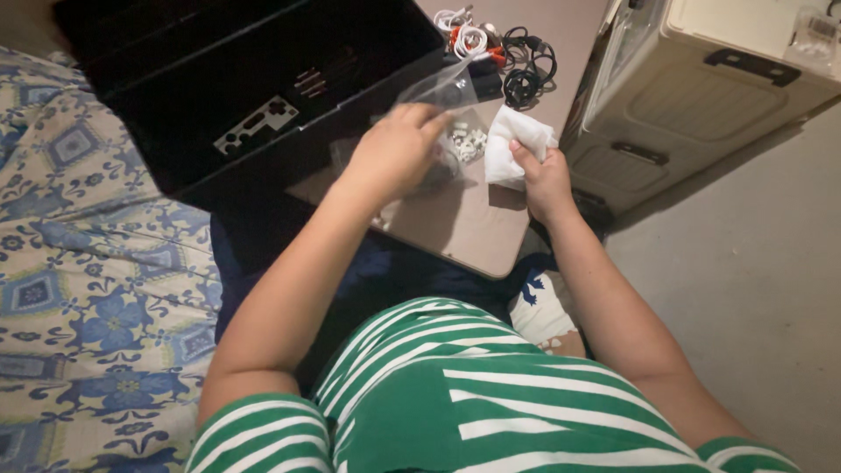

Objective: The person sits on the floor and removes various electronic accessories from a black plastic storage box, placing them on a low table. Items include cables, a game controller, and small parts in a zip bag. The person folds a white tissue and sets it aside while continuing to empty the box.

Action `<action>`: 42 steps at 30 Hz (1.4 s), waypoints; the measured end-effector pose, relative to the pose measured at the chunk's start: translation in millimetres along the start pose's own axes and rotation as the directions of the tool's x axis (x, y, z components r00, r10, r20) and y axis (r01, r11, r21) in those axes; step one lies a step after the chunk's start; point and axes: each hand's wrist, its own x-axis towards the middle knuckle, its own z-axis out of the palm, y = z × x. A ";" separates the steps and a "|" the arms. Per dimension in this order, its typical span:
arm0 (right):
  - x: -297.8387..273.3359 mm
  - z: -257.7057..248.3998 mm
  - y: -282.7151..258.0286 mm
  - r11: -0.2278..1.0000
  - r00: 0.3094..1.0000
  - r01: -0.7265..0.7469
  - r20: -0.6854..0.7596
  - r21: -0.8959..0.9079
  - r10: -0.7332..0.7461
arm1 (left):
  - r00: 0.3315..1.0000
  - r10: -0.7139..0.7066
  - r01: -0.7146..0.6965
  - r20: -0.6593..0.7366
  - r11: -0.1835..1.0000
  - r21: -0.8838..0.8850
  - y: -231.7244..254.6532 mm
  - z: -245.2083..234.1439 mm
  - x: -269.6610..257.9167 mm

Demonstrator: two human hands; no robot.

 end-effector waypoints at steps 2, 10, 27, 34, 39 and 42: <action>-0.2 -1.9 2.4 1.000 1.000 -0.008 -0.003 -0.011 0.008 | 0.998 -0.031 0.031 0.054 0.999 0.010 1.5 14.0 -5.8; -1.2 1.7 -2.3 0.998 0.999 -0.040 -0.003 0.047 0.040 | 0.995 -0.074 0.070 0.061 0.996 0.062 -7.6 61.6 -39.0; 0.7 -2.0 1.7 1.000 1.000 -0.004 0.008 0.017 0.003 | 0.885 -0.258 0.345 -0.387 0.922 0.174 -106.4 -58.7 -39.9; 3.2 -1.6 4.4 0.999 0.999 0.044 0.015 -0.024 -0.043 | 0.613 -0.715 0.632 0.335 0.699 0.335 -266.7 14.8 -65.2; 1.9 -0.9 1.5 0.999 0.999 -0.035 -0.001 0.016 0.035 | 0.509 -0.776 0.695 0.372 0.626 0.353 -298.8 40.4 -79.8; 1.9 1.4 -0.4 1.000 1.000 0.008 0.028 0.030 -0.009 | 0.488 -0.785 0.706 0.380 0.612 0.357 -286.2 24.9 -69.5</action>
